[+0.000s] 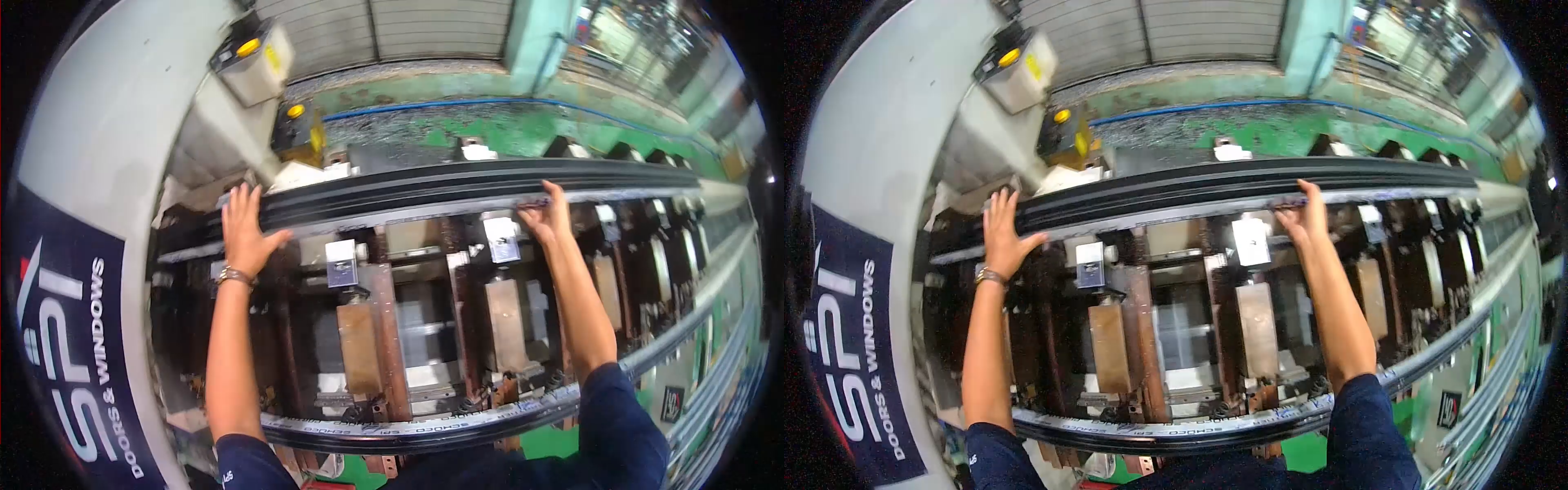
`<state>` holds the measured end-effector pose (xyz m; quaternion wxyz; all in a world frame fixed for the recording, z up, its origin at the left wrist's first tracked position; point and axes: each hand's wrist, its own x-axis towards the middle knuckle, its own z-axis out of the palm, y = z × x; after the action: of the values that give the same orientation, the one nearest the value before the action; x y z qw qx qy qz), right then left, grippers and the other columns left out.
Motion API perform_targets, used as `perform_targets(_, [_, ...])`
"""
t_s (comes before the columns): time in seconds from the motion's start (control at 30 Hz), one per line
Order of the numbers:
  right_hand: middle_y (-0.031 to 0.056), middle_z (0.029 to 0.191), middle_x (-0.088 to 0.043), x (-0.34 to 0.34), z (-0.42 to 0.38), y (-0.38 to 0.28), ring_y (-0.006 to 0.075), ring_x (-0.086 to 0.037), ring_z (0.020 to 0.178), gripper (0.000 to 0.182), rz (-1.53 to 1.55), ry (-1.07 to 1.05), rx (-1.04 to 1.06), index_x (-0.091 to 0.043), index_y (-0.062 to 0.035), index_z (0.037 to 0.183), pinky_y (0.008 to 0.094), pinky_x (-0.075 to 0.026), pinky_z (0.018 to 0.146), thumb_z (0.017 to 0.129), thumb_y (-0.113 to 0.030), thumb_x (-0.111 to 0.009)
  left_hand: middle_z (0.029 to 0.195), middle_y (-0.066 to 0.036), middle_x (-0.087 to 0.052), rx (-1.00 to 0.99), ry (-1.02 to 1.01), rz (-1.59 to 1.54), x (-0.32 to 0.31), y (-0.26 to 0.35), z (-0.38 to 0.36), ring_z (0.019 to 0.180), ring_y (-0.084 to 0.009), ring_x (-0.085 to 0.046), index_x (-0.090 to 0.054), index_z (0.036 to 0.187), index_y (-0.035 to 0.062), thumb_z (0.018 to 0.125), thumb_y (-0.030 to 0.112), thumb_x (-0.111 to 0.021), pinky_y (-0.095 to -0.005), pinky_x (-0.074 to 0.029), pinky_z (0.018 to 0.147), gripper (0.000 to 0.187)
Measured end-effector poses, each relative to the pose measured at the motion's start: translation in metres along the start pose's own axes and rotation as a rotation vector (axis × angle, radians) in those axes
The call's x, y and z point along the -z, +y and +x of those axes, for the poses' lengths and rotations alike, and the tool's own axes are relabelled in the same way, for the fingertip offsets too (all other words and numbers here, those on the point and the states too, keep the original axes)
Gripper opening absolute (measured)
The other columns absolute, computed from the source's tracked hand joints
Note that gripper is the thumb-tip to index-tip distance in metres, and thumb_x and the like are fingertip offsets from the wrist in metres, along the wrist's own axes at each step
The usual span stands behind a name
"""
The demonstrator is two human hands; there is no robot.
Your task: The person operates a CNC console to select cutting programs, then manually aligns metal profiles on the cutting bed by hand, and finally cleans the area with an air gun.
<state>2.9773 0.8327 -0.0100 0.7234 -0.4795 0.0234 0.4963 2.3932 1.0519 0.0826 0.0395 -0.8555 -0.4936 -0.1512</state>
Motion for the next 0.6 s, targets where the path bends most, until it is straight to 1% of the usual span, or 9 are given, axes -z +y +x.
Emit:
perform_targets(0.03, [0.011, 0.099, -0.072, 0.024, 0.026, 0.001, 0.0282, -0.068, 0.085, 0.038, 0.009, -0.161, -0.092, -0.063, -0.0118, 0.114, 0.0448, -0.055, 0.081, 0.093, -0.041, -0.075, 0.173, -0.021, -0.037, -0.031, 0.056, -0.012, 0.003, 0.008, -0.002, 0.165, -0.04, -0.024, -0.047, 0.162, 0.0086, 0.075, 0.045, -0.095, -0.0566, -0.017, 0.134, 0.105])
perform_targets(0.1, [0.0113, 0.114, -0.074, -0.01, 0.009, 0.012, 0.0293, -0.069, 0.104, 0.048, 0.081, -0.045, 0.057, -0.065, -0.0096, 0.124, 0.0462, -0.053, 0.096, 0.092, -0.044, -0.075, 0.174, -0.021, -0.036, -0.07, 0.117, -0.022, 0.012, 0.028, -0.017, 0.164, -0.0427, -0.024, -0.048, 0.161, 0.0082, 0.08, 0.041, -0.092, -0.0575, -0.018, 0.133, 0.098])
perform_targets(0.17, [0.0139, 0.128, -0.072, 0.018, 0.033, 0.009, 0.033, -0.067, 0.119, 0.059, 0.016, -0.236, -0.029, -0.064, -0.0084, 0.133, 0.0549, -0.047, 0.111, 0.094, -0.05, -0.077, 0.173, -0.021, -0.037, -0.091, 0.139, -0.061, 0.021, 0.051, -0.035, 0.164, -0.0435, -0.025, -0.047, 0.161, 0.0075, 0.082, 0.039, -0.091, -0.0578, -0.018, 0.133, 0.096])
perform_targets(0.2, [0.0147, 0.129, -0.072, 0.006, 0.011, 0.0, 0.0336, -0.066, 0.121, 0.062, -0.027, -0.222, -0.063, -0.065, -0.0096, 0.135, 0.0574, -0.045, 0.114, 0.095, -0.056, -0.076, 0.173, -0.021, -0.037, -0.098, 0.148, -0.097, 0.024, 0.062, -0.043, 0.164, -0.0433, -0.026, -0.045, 0.163, 0.0069, 0.082, 0.038, -0.091, -0.0576, -0.018, 0.133, 0.098])
perform_targets(0.27, [0.0197, 0.13, -0.068, 0.024, 0.007, -0.011, 0.0342, -0.065, 0.124, 0.083, -0.02, -0.312, -0.125, -0.058, 0.0007, 0.14, 0.0557, -0.049, 0.114, 0.096, -0.067, -0.073, 0.173, -0.019, -0.038, -0.038, 0.19, -0.247, 0.028, 0.082, -0.069, 0.163, -0.0411, -0.028, -0.039, 0.167, 0.0067, 0.085, 0.038, -0.09, -0.0553, -0.018, 0.134, 0.101])
perform_targets(0.33, [0.0222, 0.131, -0.065, 0.054, 0.017, -0.022, 0.0344, -0.065, 0.124, 0.085, -0.004, -0.127, 0.027, -0.055, 0.0054, 0.14, 0.0506, -0.054, 0.112, 0.096, -0.064, -0.076, 0.173, -0.02, -0.038, 0.052, 0.221, -0.32, 0.031, 0.098, -0.104, 0.164, -0.0415, -0.027, -0.034, 0.168, 0.0047, 0.085, 0.03, -0.092, -0.0537, -0.02, 0.134, 0.104])
perform_targets(0.43, [0.0225, 0.128, -0.065, 0.081, 0.043, -0.035, 0.0335, -0.068, 0.119, 0.073, -0.049, 0.011, 0.163, -0.057, 0.0049, 0.134, 0.0427, -0.06, 0.106, 0.099, -0.055, -0.078, 0.173, -0.026, -0.035, 0.173, 0.176, -0.363, 0.037, 0.109, -0.162, 0.163, -0.0427, -0.029, -0.036, 0.168, 0.0047, 0.085, 0.024, -0.091, -0.0535, -0.022, 0.133, 0.102])
perform_targets(0.47, [0.0225, 0.126, -0.066, 0.079, 0.044, -0.034, 0.0336, -0.068, 0.119, 0.071, -0.06, -0.016, 0.164, -0.058, 0.005, 0.133, 0.0429, -0.06, 0.106, 0.099, -0.054, -0.078, 0.173, -0.023, -0.037, 0.206, 0.176, -0.359, 0.042, 0.113, -0.182, 0.163, -0.0415, -0.03, -0.037, 0.168, 0.0042, 0.086, 0.02, -0.09, -0.0532, -0.023, 0.133, 0.099])
perform_targets(0.6, [0.0223, 0.118, -0.07, 0.078, 0.043, -0.026, 0.0347, -0.07, 0.116, 0.064, -0.08, -0.056, 0.174, -0.061, 0.0053, 0.126, 0.0458, -0.059, 0.11, 0.101, -0.052, -0.076, 0.17, -0.021, -0.042, 0.377, 0.154, -0.379, 0.048, 0.116, -0.243, 0.163, -0.0417, -0.029, -0.035, 0.168, 0.0017, 0.087, 0.021, -0.089, -0.0552, -0.02, 0.133, 0.099])
